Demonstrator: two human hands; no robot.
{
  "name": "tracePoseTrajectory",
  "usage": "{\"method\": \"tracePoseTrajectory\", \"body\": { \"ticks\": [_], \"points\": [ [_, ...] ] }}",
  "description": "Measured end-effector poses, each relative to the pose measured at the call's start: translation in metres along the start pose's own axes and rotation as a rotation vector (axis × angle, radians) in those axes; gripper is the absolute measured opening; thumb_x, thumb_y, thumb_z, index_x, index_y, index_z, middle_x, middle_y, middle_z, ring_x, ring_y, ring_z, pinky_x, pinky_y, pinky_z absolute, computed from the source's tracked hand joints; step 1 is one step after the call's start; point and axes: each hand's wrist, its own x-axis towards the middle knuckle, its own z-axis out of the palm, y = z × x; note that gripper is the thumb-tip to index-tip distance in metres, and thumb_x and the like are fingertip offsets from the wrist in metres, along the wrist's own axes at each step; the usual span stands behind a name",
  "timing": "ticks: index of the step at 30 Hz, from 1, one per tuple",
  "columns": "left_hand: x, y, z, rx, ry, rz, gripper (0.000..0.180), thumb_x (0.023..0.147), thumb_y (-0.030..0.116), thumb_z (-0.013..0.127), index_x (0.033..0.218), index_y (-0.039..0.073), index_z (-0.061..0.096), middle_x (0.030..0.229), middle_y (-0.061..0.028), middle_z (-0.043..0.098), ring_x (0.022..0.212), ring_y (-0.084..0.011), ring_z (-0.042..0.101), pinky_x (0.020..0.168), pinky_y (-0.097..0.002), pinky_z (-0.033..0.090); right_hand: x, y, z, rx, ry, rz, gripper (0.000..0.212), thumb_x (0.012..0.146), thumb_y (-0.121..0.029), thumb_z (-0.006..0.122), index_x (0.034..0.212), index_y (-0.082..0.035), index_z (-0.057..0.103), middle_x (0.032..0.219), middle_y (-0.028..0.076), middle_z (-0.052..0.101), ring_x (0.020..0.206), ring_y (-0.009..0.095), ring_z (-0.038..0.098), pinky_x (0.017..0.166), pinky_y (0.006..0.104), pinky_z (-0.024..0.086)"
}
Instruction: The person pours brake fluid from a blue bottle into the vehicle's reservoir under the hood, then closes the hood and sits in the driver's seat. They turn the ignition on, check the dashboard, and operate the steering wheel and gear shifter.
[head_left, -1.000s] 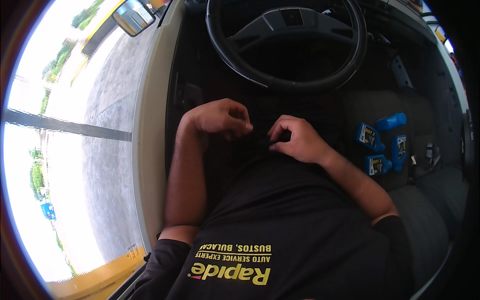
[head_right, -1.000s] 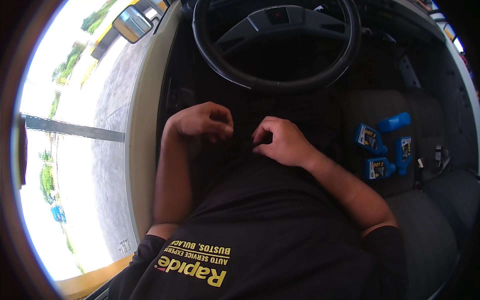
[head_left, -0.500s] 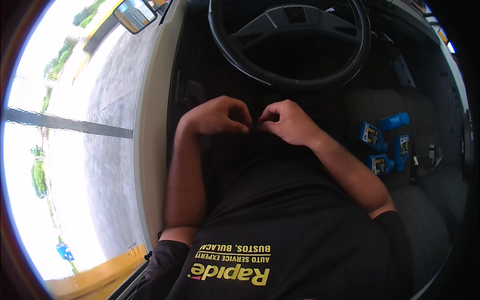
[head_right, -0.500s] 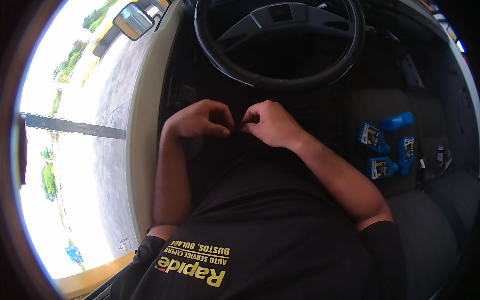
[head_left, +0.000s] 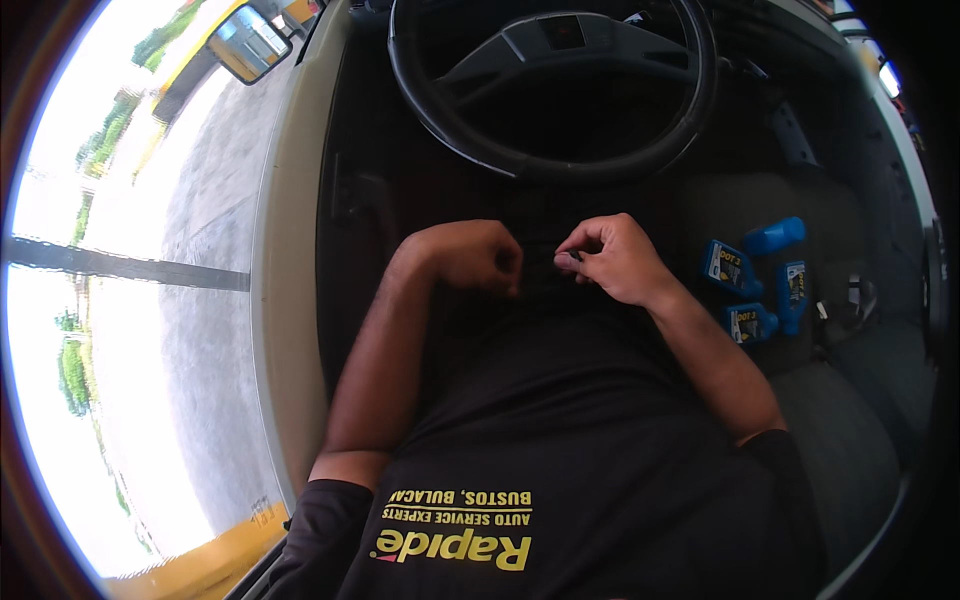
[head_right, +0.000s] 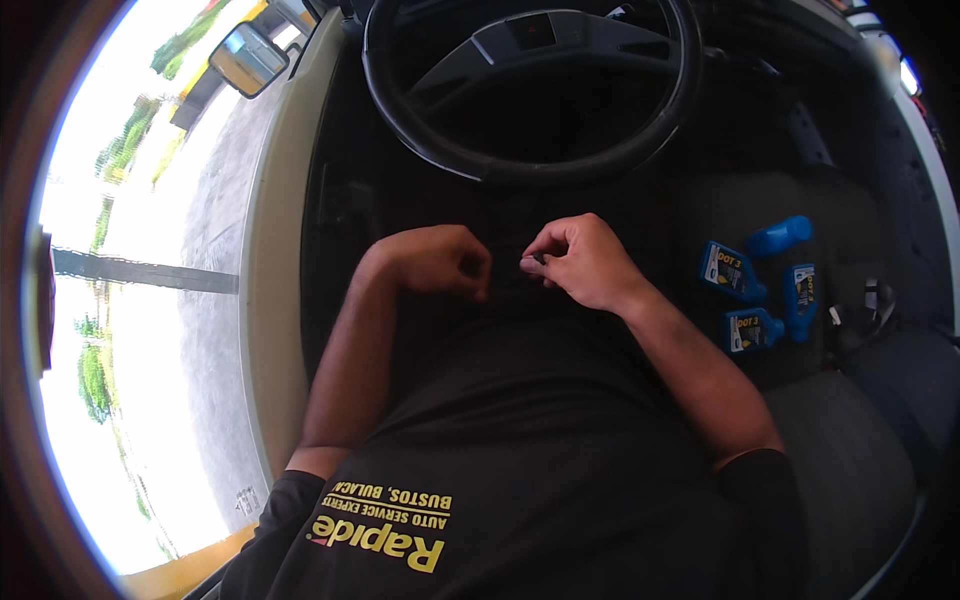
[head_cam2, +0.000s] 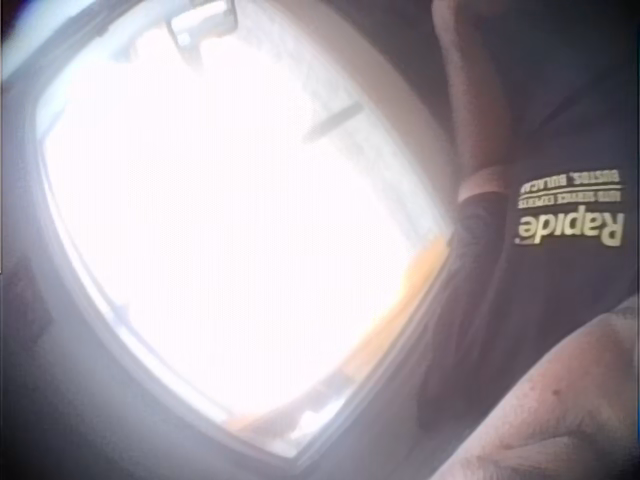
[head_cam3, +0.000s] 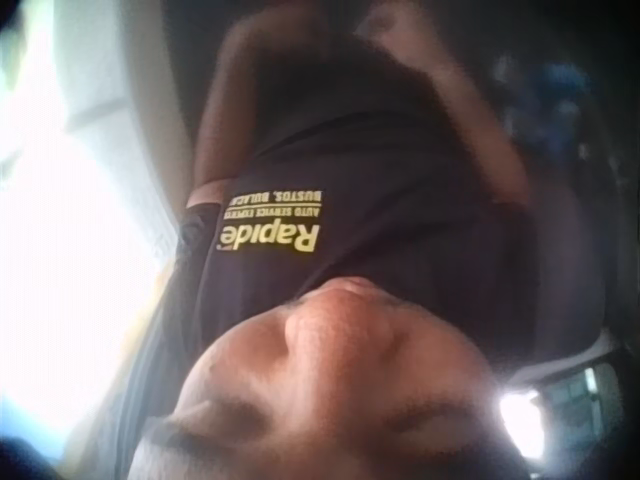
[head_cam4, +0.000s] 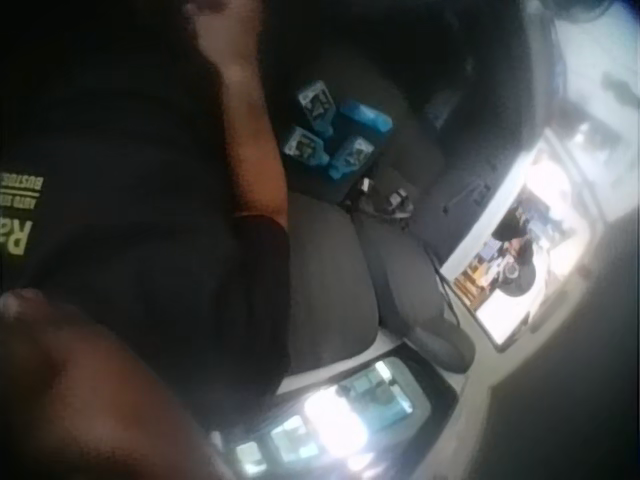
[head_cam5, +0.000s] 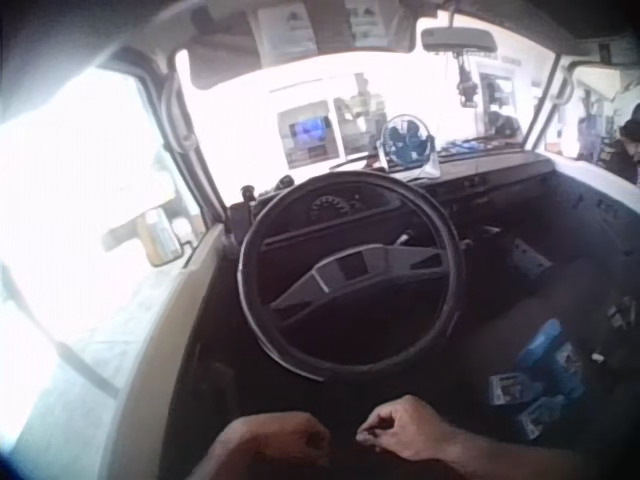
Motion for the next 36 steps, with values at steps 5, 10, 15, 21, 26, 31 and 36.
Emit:
{"method": "tracePoseTrajectory", "body": {
  "ticks": [5,10,15,21,26,31,36],
  "points": [
    [-0.011,0.011,-0.001,0.201,0.052,-0.182,0.017,0.089,0.020,0.083,0.102,0.010,0.084,0.104,-0.0086,0.083,0.102,-0.0275,0.079,0.090,-0.0427,0.060,-0.023,0.028,-0.055,-0.165,0.025,0.141,0.004,0.097,-0.004,0.080,0.099,-0.001,0.080,0.086,0.011,0.080,0.074,0.017,0.077,0.068,0.0335,0.061],
    [-0.012,0.037,-0.010,0.232,0.090,-0.145,0.020,0.090,0.021,0.084,0.104,0.009,0.083,0.103,-0.0097,0.082,0.100,-0.0272,0.079,0.091,-0.0425,0.061,-0.054,0.040,-0.068,-0.640,-0.099,0.156,0.014,0.087,-0.001,0.078,0.101,-0.001,0.077,0.093,0.018,0.080,0.089,0.031,0.079,0.080,0.0415,0.061],
    [0.036,0.062,0.002,0.167,0.267,0.252,0.022,0.091,0.025,0.083,0.105,0.008,0.081,0.101,-0.0129,0.081,0.097,-0.0329,0.079,0.087,-0.0466,0.061,-0.047,0.034,-0.070,-0.489,-0.216,0.052,0.018,0.084,-0.002,0.076,0.102,-0.002,0.076,0.093,0.017,0.079,0.089,0.033,0.079,0.080,0.0423,0.061],
    [0.087,0.049,0.034,0.375,0.040,0.292,0.020,0.089,0.028,0.083,0.099,0.010,0.082,0.098,-0.0148,0.081,0.100,-0.0386,0.078,0.088,-0.0509,0.061,-0.054,0.043,-0.085,-0.783,-0.553,0.200,0.023,0.085,-0.010,0.074,0.108,-0.010,0.077,0.099,0.016,0.080,0.097,0.034,0.078,0.085,0.0442,0.061],
    [0.078,0.058,0.012,0.372,-0.030,0.283,0.022,0.090,0.028,0.081,0.105,0.011,0.084,0.103,-0.0118,0.083,0.103,-0.0361,0.079,0.092,-0.0486,0.061,-0.054,0.041,-0.078,-0.947,-0.520,0.292,0.030,0.089,-0.019,0.076,0.118,-0.012,0.079,0.110,0.015,0.081,0.109,0.035,0.078,0.093,0.0471,0.061],
    [0.029,0.073,-0.044,0.154,0.034,0.457,0.024,0.093,0.023,0.086,0.108,0.004,0.082,0.102,-0.0112,0.082,0.099,-0.0284,0.081,0.086,-0.0413,0.063,-0.036,-0.015,-0.116,-0.853,-0.244,0.183,0.039,0.092,-0.035,0.086,0.117,-0.008,0.077,0.111,0.016,0.081,0.108,0.036,0.078,0.093,0.0466,0.061],
    [-0.007,0.067,-0.135,0.010,0.520,0.723,0.028,0.088,0.013,0.091,0.109,0.000,0.079,0.101,-0.0112,0.079,0.094,-0.0245,0.080,0.081,-0.0363,0.063,0.021,-0.093,-0.155,-0.507,0.178,-0.493,0.022,0.092,-0.015,0.084,0.104,0.000,0.072,0.099,0.015,0.078,0.093,0.024,0.078,0.084,0.0383,0.060]
  ]
}}
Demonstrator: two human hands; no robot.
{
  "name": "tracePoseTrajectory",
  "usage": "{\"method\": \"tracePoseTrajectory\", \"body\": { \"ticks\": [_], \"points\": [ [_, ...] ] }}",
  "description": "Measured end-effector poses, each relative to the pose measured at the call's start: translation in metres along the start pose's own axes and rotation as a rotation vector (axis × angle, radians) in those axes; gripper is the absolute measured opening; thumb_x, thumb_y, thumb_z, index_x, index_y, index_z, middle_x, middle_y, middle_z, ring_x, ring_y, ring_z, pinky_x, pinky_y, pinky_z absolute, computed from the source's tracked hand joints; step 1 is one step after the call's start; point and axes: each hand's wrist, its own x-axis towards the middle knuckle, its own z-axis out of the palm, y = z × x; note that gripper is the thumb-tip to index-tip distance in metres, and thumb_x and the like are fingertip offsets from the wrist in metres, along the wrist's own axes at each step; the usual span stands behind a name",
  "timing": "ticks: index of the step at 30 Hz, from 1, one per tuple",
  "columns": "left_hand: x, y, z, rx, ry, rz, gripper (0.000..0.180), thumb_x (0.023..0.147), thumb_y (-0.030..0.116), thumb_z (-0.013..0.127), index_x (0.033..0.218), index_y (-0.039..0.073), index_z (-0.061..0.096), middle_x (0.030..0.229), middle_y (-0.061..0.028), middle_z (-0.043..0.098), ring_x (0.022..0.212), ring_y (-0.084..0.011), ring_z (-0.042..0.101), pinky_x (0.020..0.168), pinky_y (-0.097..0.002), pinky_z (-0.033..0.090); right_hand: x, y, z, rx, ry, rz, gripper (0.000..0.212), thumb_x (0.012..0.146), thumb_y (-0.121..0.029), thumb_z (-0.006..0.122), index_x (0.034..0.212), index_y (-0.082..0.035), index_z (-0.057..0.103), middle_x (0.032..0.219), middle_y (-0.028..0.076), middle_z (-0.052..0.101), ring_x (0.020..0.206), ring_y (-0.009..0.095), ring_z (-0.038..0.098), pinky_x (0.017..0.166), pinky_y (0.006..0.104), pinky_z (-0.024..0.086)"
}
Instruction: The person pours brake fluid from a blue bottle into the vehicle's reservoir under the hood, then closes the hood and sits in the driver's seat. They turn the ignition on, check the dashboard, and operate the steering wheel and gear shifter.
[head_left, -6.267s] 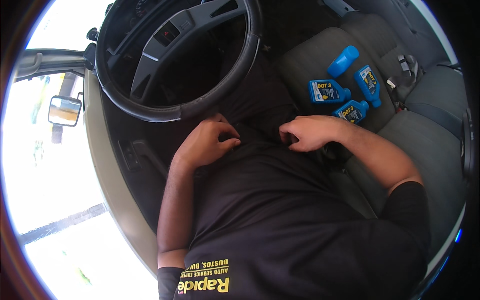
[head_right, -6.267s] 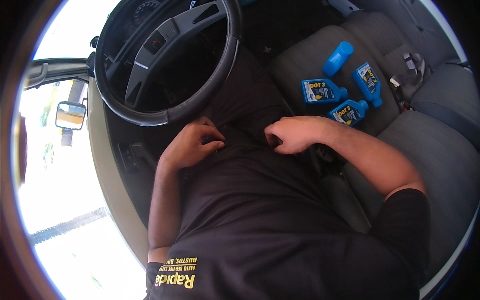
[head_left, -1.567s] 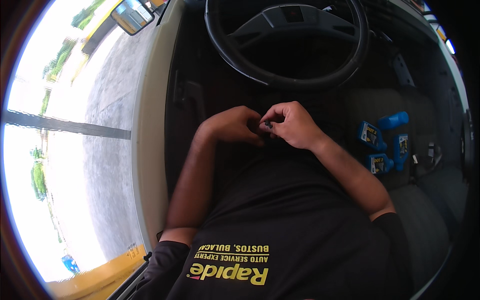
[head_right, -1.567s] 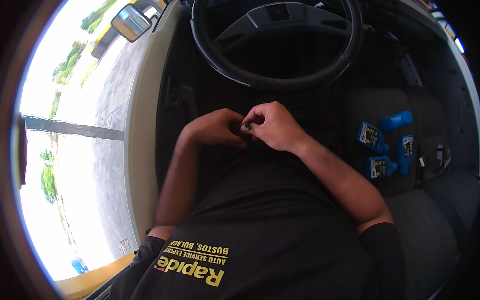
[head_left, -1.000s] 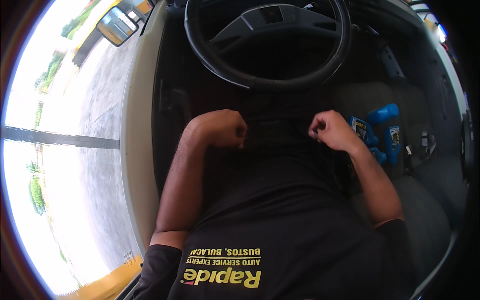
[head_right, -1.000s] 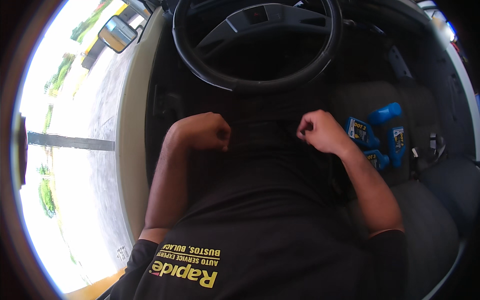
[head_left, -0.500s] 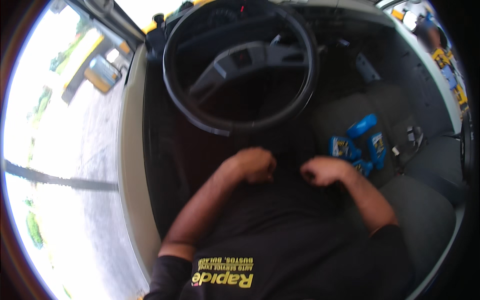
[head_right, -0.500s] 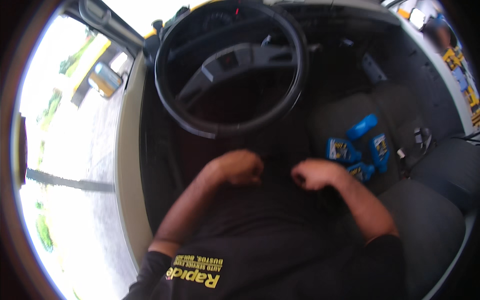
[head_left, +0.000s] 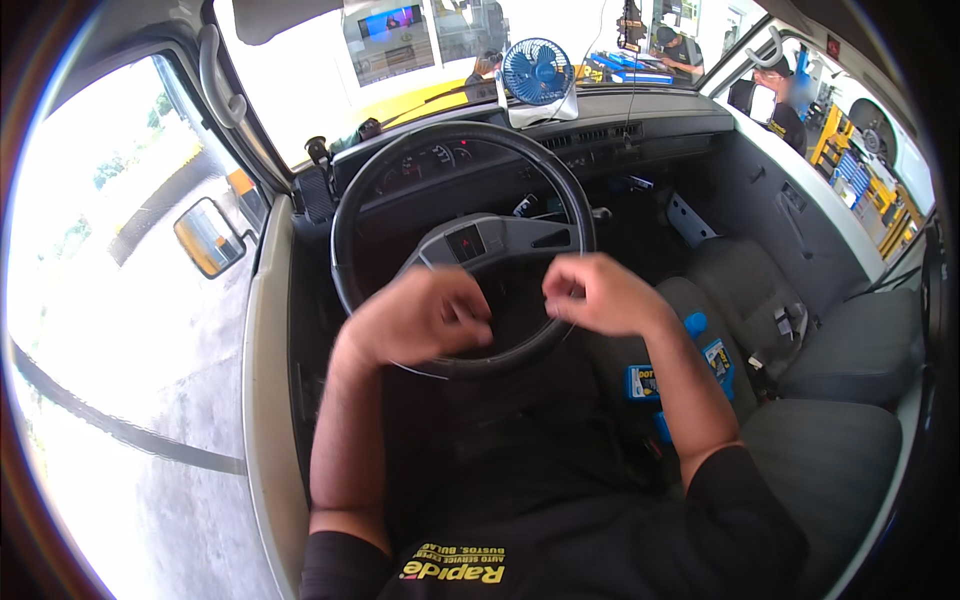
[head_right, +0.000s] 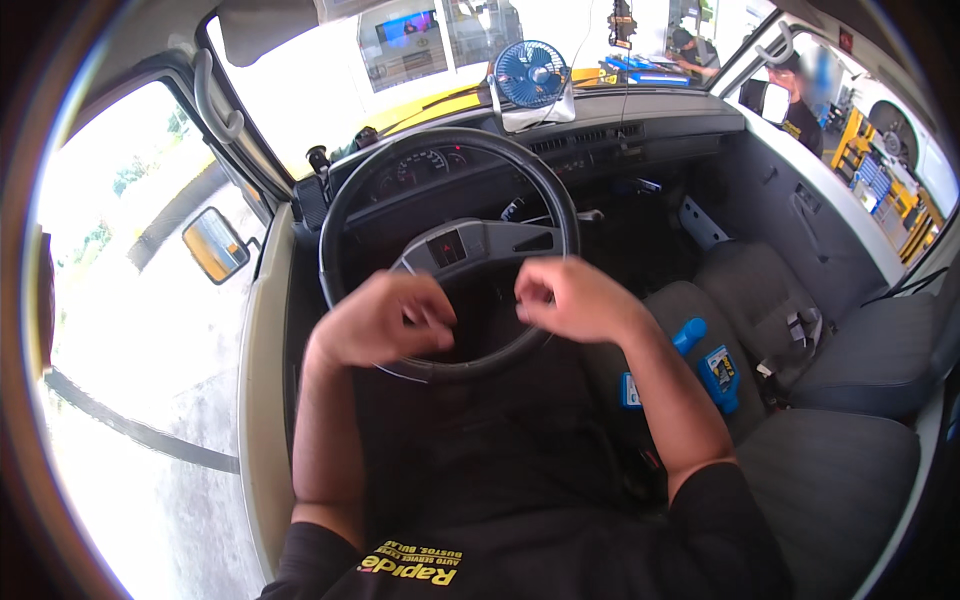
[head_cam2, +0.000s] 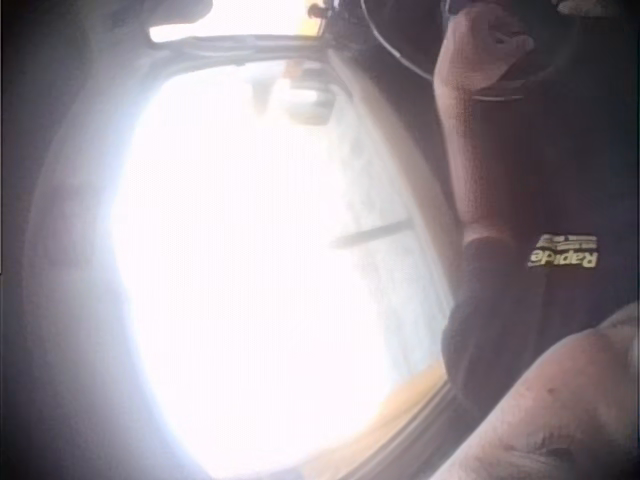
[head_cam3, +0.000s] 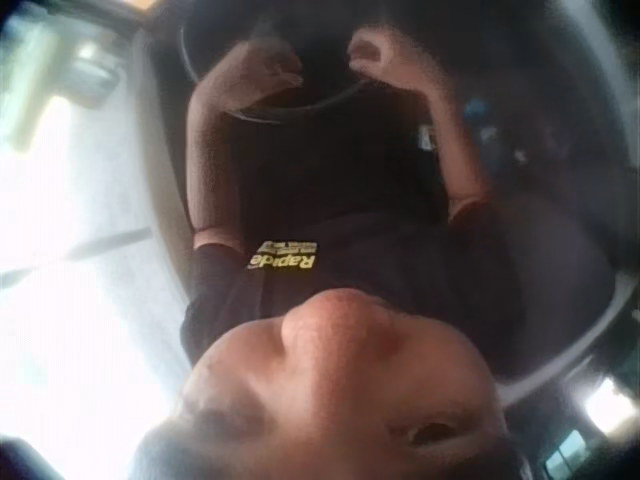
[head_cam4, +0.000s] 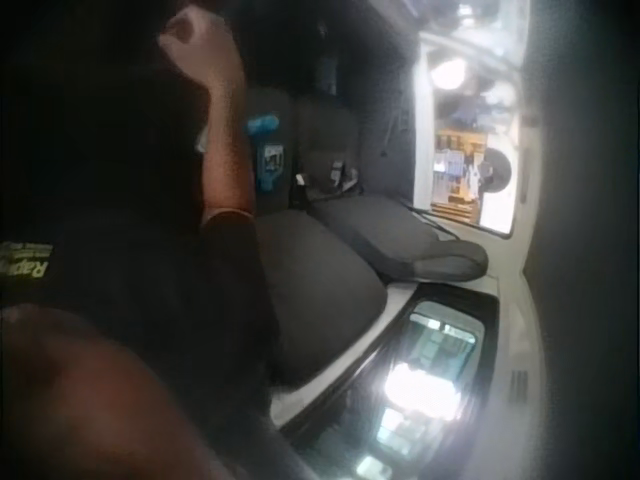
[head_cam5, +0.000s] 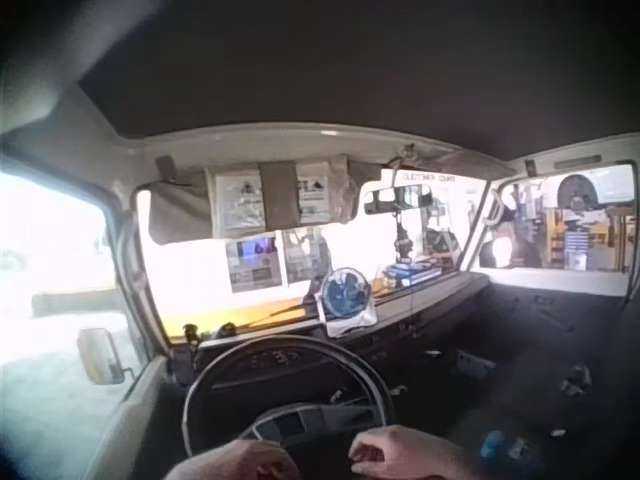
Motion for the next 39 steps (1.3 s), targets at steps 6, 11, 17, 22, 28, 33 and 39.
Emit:
{"method": "tracePoseTrajectory", "body": {
  "ticks": [6,11,17,22,28,33,39],
  "points": [
    [0.060,-0.064,-0.084,0.804,0.803,-0.026,0.044,0.086,0.022,0.089,0.121,0.003,0.071,0.125,-0.0182,0.071,0.122,-0.0408,0.067,0.106,-0.0517,0.054,0.115,0.033,0.017,-0.437,0.548,-0.095,0.041,0.087,-0.027,0.087,0.119,-0.007,0.070,0.123,0.014,0.068,0.123,0.035,0.068,0.106,0.0475,0.052],
    [0.087,-0.110,-0.096,0.817,0.728,-0.529,0.065,0.094,0.037,0.084,0.143,0.005,0.056,0.137,-0.0234,0.070,0.129,-0.0441,0.068,0.107,-0.0542,0.055,0.170,0.072,0.009,-0.676,0.850,0.103,0.065,0.089,-0.032,0.085,0.144,-0.009,0.059,0.149,0.016,0.053,0.143,0.037,0.051,0.113,0.0558,0.041],
    [0.087,-0.115,-0.088,0.852,0.729,-0.598,0.061,0.097,0.039,0.080,0.140,0.004,0.056,0.137,-0.0238,0.071,0.124,-0.0448,0.071,0.102,-0.0550,0.058,0.191,0.094,-0.017,-0.650,0.650,0.391,0.041,0.093,-0.035,0.076,0.119,-0.004,0.068,0.107,0.020,0.080,0.101,0.044,0.079,0.091,0.0555,0.063],
    [0.081,-0.110,-0.088,0.874,0.713,-0.614,0.056,0.097,0.038,0.079,0.135,0.004,0.056,0.134,-0.0230,0.072,0.121,-0.0441,0.073,0.102,-0.0544,0.059,0.189,0.092,-0.013,-0.640,0.648,0.393,0.048,0.092,-0.038,0.077,0.128,-0.006,0.070,0.118,0.022,0.079,0.109,0.043,0.077,0.096,0.0557,0.061],
    [0.079,-0.108,-0.090,0.839,0.681,-0.685,0.062,0.095,0.039,0.080,0.140,0.004,0.055,0.134,-0.0234,0.071,0.123,-0.0426,0.073,0.105,-0.0523,0.059,0.186,0.096,-0.010,-0.652,0.651,0.326,0.049,0.094,-0.032,0.073,0.134,-0.005,0.067,0.125,0.020,0.077,0.114,0.040,0.076,0.099,0.0525,0.061],
    [0.075,-0.106,-0.086,0.845,0.696,-0.655,0.063,0.095,0.038,0.079,0.142,0.004,0.055,0.134,-0.0218,0.070,0.124,-0.0408,0.072,0.105,-0.0518,0.059,0.185,0.095,-0.008,-0.680,0.653,0.320,0.049,0.094,-0.031,0.073,0.136,-0.005,0.067,0.126,0.019,0.076,0.115,0.039,0.076,0.100,0.0519,0.061],
    [0.075,-0.110,-0.083,0.880,0.780,-0.567,0.052,0.092,0.032,0.082,0.129,0.004,0.058,0.129,-0.0223,0.071,0.119,-0.0410,0.074,0.099,-0.0527,0.062,0.185,0.096,-0.007,-0.698,0.725,0.259,0.046,0.092,-0.030,0.074,0.131,-0.006,0.068,0.123,0.019,0.076,0.113,0.039,0.076,0.097,0.0523,0.062]
  ]
}}
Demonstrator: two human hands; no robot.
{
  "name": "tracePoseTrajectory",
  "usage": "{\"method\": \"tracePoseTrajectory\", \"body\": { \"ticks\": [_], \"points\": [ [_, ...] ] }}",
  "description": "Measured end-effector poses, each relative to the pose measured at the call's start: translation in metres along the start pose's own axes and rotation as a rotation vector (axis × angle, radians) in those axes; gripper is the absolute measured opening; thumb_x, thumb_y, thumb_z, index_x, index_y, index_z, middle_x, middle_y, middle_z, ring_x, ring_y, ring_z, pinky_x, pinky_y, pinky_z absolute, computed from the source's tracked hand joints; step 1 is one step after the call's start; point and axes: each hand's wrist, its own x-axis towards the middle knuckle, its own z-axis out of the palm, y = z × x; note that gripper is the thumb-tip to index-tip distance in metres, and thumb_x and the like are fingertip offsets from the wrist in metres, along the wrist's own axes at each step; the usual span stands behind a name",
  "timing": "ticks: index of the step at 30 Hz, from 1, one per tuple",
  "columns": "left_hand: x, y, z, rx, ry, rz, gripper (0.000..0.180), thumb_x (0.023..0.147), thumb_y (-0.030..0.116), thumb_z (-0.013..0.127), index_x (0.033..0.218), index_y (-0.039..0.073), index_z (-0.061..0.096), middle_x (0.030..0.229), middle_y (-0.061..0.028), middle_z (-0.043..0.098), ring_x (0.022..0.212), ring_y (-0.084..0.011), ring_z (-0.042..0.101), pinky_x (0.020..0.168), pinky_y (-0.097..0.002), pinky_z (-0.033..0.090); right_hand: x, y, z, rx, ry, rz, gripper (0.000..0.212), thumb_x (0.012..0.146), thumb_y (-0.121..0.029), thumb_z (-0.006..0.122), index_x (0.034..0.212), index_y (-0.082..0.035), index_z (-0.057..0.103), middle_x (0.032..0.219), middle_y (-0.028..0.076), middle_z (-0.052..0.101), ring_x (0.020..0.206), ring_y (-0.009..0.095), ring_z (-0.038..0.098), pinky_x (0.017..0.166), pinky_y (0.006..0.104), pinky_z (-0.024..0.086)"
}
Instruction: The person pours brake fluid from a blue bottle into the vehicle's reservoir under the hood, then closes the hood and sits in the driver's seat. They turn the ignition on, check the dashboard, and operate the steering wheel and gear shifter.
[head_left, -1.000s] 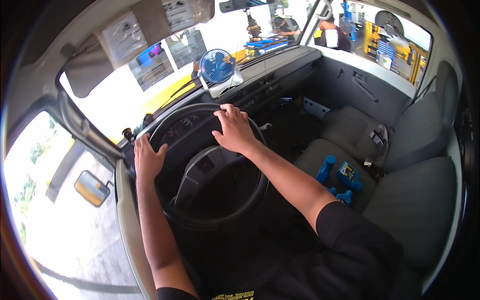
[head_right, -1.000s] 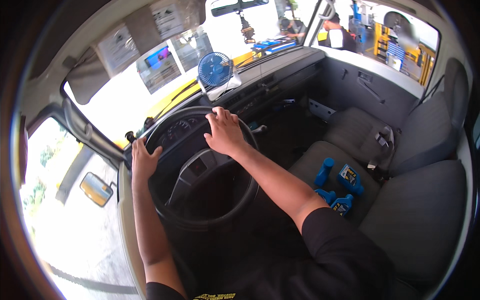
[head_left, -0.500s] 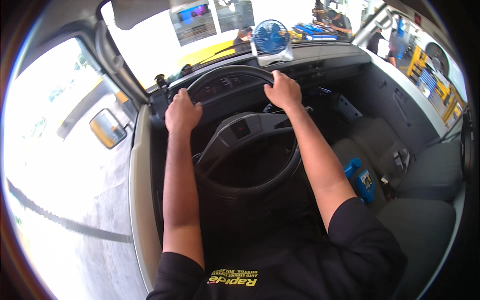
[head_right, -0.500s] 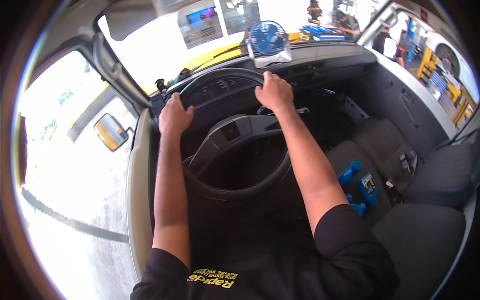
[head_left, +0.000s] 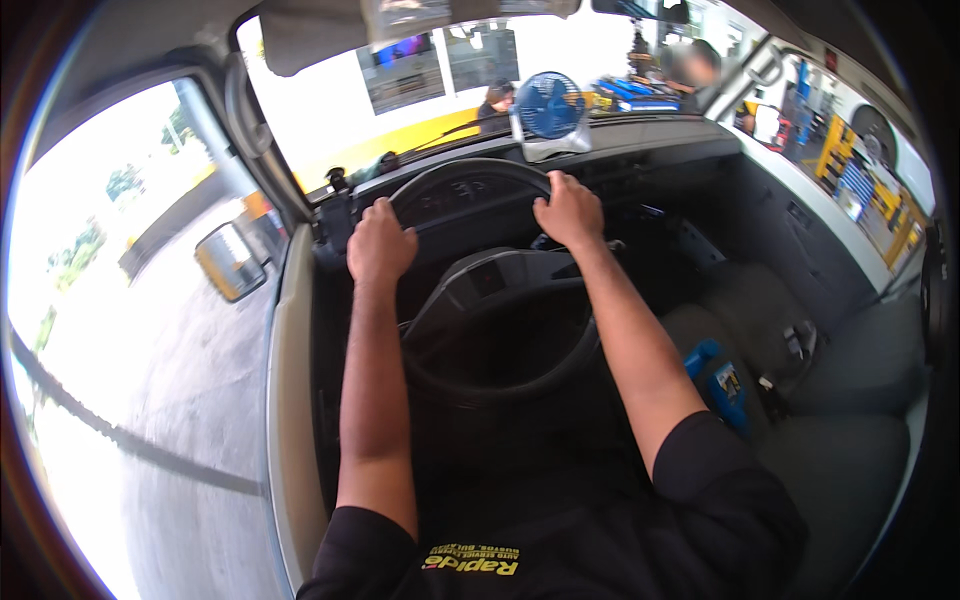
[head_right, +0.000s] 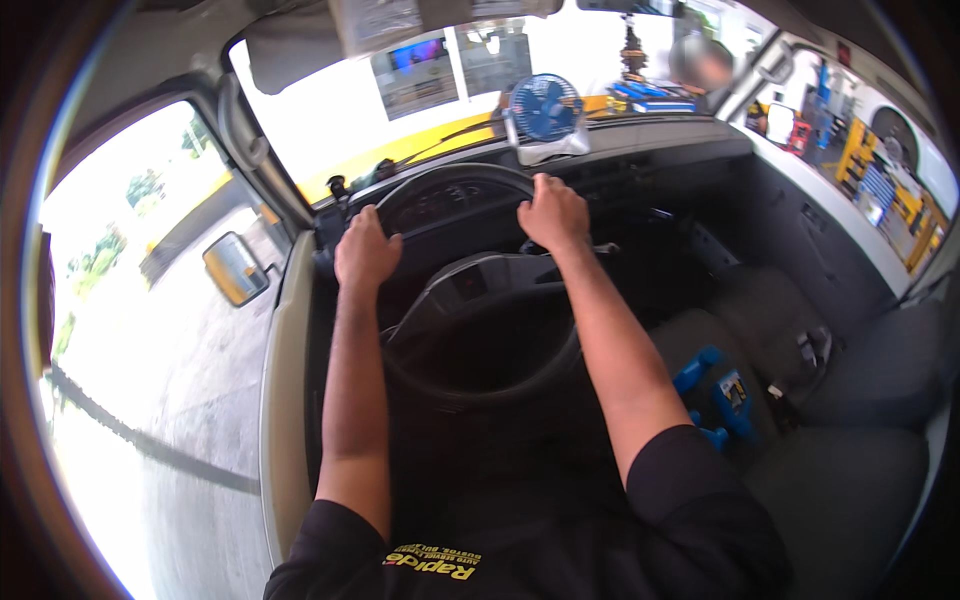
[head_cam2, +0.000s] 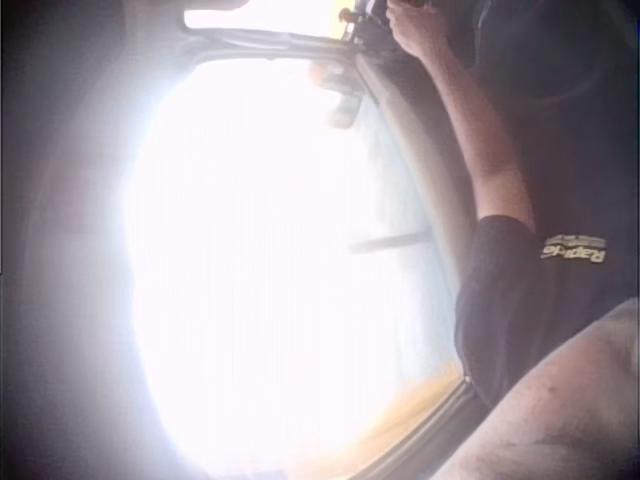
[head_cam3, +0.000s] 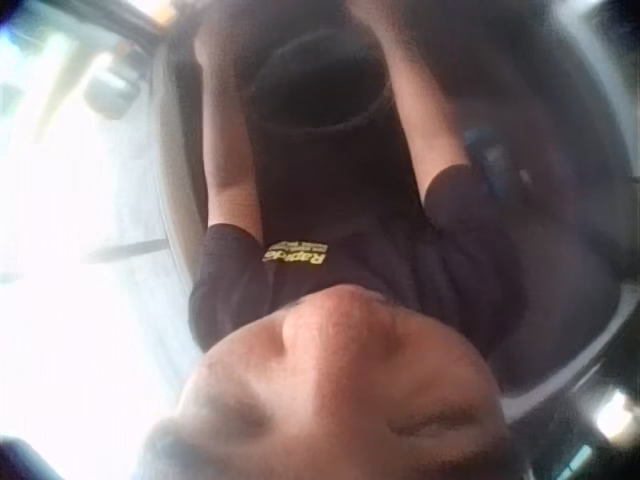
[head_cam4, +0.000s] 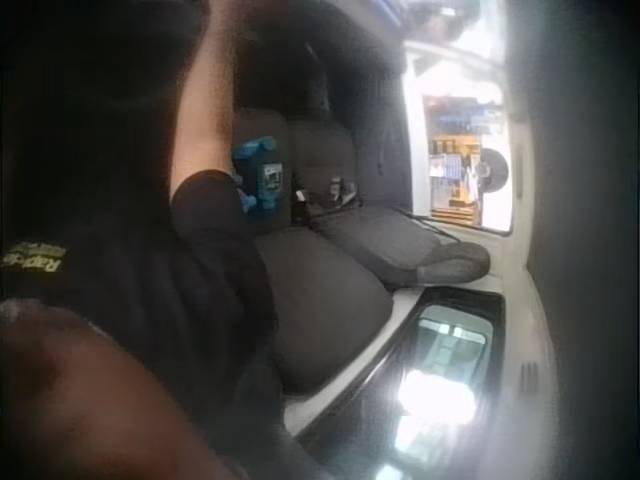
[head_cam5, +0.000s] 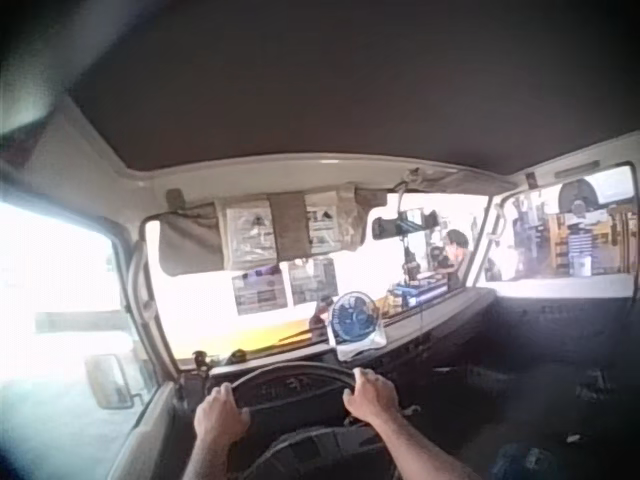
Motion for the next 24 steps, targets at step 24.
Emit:
{"method": "tracePoseTrajectory", "body": {
  "ticks": [24],
  "points": [
    [0.0010,-0.0015,0.0055,0.052,-0.018,0.016,0.062,0.094,0.032,0.081,0.141,0.001,0.054,0.128,-0.0228,0.070,0.118,-0.0412,0.074,0.099,-0.0518,0.062,-0.0049,0.0041,0.0047,-0.041,-0.027,-0.007,0.056,0.093,-0.030,0.075,0.142,-0.005,0.063,0.127,0.017,0.074,0.116,0.037,0.074,0.099,0.0494,0.061]
  ]
}}
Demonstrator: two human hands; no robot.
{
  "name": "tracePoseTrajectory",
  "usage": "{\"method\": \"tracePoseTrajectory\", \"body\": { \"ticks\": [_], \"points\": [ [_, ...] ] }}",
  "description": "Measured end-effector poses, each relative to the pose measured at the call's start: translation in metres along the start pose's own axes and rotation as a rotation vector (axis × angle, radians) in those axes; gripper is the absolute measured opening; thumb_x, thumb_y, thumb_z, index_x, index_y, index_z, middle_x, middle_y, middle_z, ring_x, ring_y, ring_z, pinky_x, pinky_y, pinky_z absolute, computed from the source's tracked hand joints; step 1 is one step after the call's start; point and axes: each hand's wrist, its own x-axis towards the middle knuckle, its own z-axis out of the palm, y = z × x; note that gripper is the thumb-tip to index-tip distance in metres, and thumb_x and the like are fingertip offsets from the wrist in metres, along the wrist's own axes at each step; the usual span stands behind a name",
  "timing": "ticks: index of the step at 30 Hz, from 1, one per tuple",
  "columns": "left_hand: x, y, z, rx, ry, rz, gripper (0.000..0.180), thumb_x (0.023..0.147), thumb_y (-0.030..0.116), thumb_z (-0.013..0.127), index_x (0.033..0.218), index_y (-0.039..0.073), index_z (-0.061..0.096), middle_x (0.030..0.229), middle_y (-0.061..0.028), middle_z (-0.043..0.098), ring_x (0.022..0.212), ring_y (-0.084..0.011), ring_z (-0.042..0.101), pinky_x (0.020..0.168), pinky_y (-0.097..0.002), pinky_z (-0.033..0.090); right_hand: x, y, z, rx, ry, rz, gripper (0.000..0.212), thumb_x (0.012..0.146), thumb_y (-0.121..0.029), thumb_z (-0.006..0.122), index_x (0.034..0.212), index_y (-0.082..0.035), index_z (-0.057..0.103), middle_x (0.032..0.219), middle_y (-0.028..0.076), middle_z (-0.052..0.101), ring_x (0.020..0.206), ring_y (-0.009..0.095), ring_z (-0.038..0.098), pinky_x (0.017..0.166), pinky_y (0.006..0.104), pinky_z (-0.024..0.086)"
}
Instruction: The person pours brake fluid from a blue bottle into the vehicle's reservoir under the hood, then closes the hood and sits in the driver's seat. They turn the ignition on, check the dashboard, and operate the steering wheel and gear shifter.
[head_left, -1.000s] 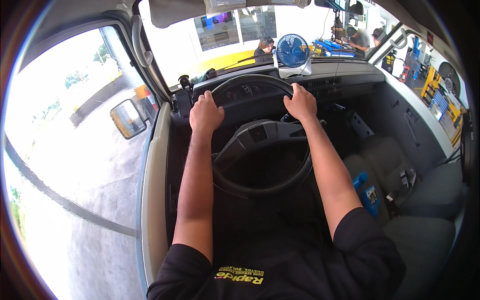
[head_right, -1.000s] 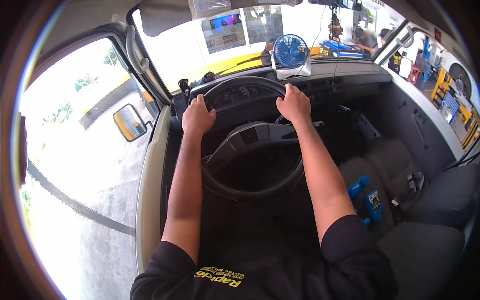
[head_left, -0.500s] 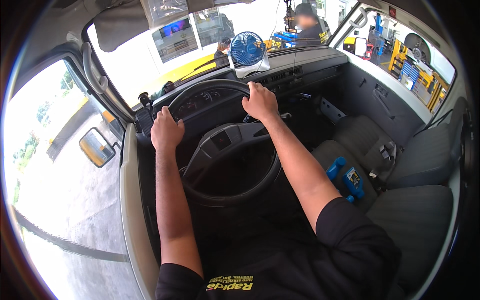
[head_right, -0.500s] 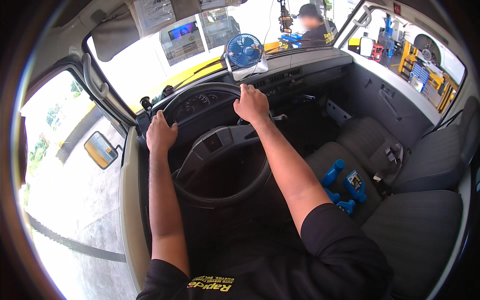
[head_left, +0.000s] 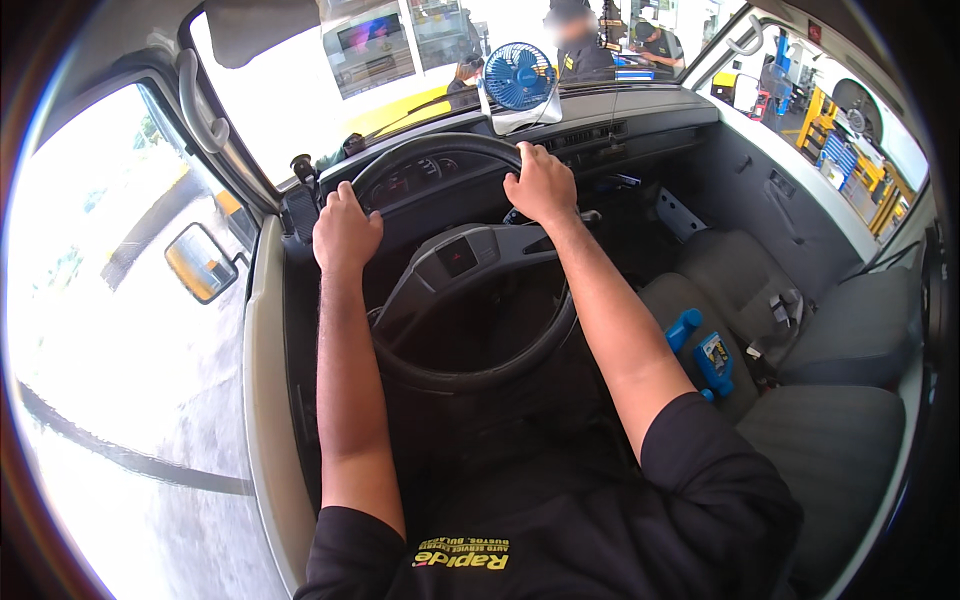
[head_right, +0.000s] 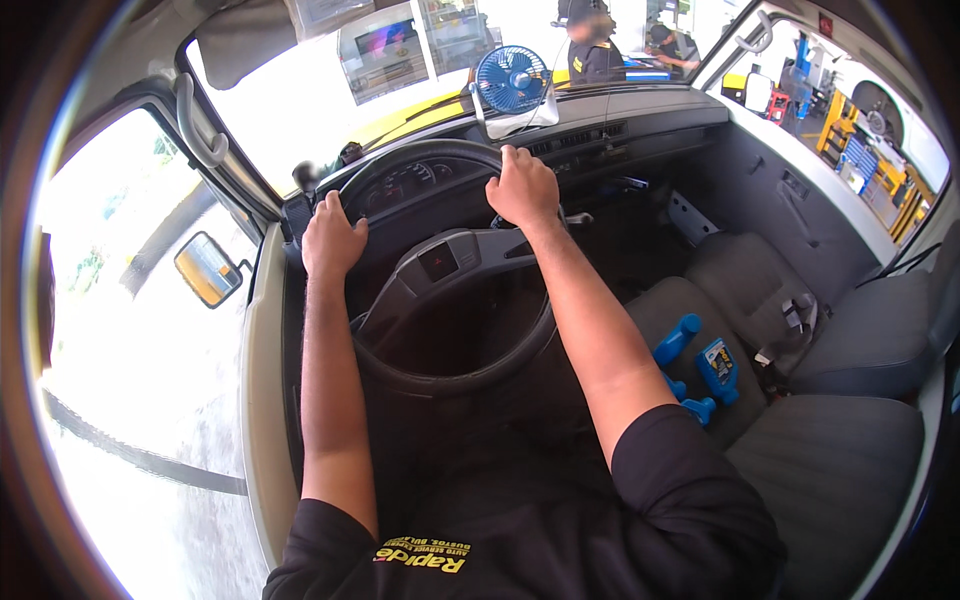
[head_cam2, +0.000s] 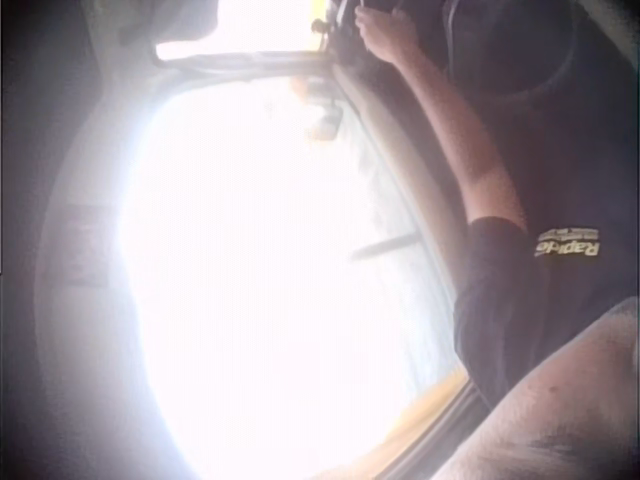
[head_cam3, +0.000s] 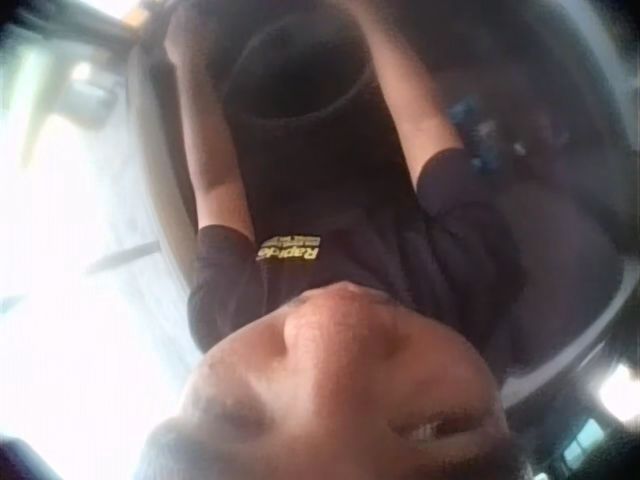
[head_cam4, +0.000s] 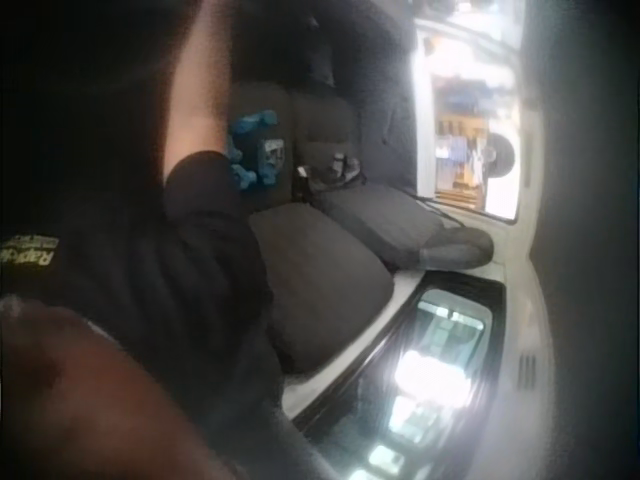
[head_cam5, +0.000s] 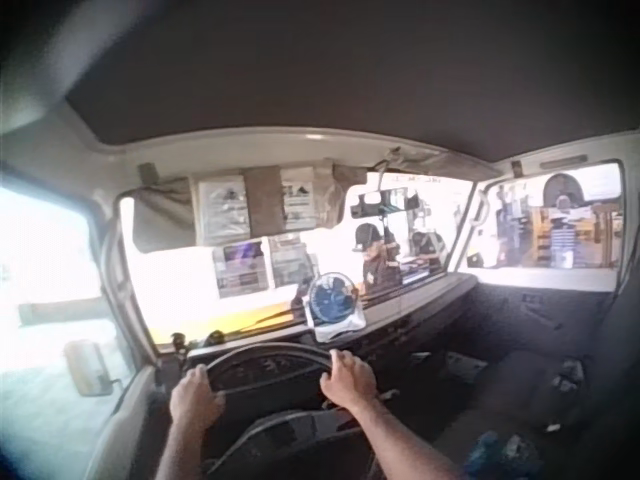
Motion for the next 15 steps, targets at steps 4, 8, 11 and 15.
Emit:
{"method": "tracePoseTrajectory", "body": {
  "ticks": [4,8,11,15],
  "points": [
    [0.0004,0.0001,0.0002,-0.003,0.007,-0.001,0.059,0.093,0.032,0.080,0.137,0.001,0.055,0.127,-0.0227,0.070,0.118,-0.0410,0.074,0.098,-0.0514,0.063,0.0001,-0.0001,0.0000,-0.007,-0.006,0.001,0.056,0.093,-0.030,0.074,0.143,-0.005,0.063,0.127,0.017,0.074,0.117,0.037,0.074,0.100,0.0499,0.060],
    [0.0009,0.0012,-0.0023,0.002,-0.022,-0.016,0.059,0.094,0.033,0.080,0.138,0.002,0.055,0.128,-0.0227,0.070,0.120,-0.0411,0.073,0.100,-0.0515,0.062,-0.0007,0.0006,0.0024,-0.011,0.068,-0.043,0.054,0.091,-0.027,0.075,0.137,-0.002,0.066,0.120,0.018,0.074,0.110,0.036,0.076,0.094,0.0497,0.063],
    [0.0007,0.0019,-0.0044,-0.006,-0.047,-0.031,0.061,0.095,0.034,0.080,0.140,0.003,0.054,0.131,-0.0225,0.070,0.122,-0.0412,0.072,0.102,-0.0517,0.061,-0.0008,0.0015,0.0046,-0.026,0.080,-0.061,0.053,0.091,-0.027,0.074,0.137,-0.002,0.066,0.120,0.017,0.074,0.108,0.036,0.076,0.094,0.0495,0.063],
    [-0.0002,0.0023,-0.0040,0.013,-0.011,-0.005,0.055,0.094,0.032,0.080,0.133,0.002,0.056,0.125,-0.0212,0.070,0.118,-0.0389,0.074,0.099,-0.0498,0.063,-0.0010,0.0032,0.0060,-0.019,0.078,-0.071,0.053,0.090,-0.026,0.073,0.137,-0.002,0.066,0.120,0.017,0.074,0.108,0.036,0.076,0.094,0.0485,0.063]
  ]
}}
